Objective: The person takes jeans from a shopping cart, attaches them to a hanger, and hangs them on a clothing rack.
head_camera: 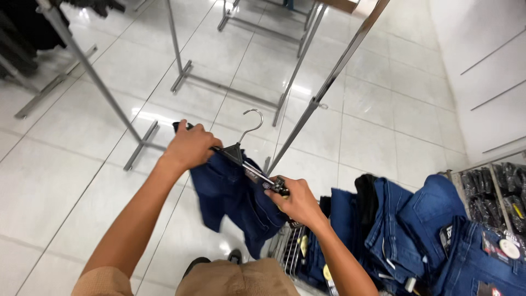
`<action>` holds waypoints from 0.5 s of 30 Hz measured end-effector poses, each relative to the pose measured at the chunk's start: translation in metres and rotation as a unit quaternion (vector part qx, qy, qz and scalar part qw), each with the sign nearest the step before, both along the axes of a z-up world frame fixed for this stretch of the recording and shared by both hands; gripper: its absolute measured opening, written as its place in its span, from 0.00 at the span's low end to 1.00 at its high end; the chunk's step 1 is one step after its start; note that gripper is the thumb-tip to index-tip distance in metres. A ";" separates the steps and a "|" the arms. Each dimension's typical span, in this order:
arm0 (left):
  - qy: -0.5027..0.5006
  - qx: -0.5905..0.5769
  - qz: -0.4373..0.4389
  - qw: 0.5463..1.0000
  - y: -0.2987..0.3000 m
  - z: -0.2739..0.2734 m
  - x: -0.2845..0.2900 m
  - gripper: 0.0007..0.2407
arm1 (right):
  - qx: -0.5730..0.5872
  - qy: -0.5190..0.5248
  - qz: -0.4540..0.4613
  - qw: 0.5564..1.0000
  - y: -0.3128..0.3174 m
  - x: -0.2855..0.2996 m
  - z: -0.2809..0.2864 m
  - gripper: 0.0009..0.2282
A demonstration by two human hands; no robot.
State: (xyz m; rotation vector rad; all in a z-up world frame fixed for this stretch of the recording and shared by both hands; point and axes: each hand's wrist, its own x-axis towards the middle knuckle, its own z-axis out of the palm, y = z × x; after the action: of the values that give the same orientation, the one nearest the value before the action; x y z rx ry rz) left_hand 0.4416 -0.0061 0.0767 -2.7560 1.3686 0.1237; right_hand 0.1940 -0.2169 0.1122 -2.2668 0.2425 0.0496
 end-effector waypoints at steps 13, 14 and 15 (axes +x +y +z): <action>0.304 -0.229 -0.146 0.913 -0.139 0.153 0.080 0.29 | -0.200 -0.083 -0.258 0.942 -0.032 0.073 0.103 0.08; 0.306 -0.225 -0.157 0.912 -0.148 0.158 0.091 0.29 | -0.201 -0.082 -0.269 0.938 -0.035 0.079 0.110 0.08; 0.329 -0.256 -0.189 0.889 -0.157 0.163 0.101 0.29 | -0.218 -0.093 -0.291 0.927 -0.037 0.085 0.116 0.07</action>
State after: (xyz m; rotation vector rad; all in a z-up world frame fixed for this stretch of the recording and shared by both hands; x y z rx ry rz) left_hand 0.5428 -0.1633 0.2400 -2.8794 2.3835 0.8565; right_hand 0.2795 -0.2542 0.2285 -2.5139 0.8875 -0.5797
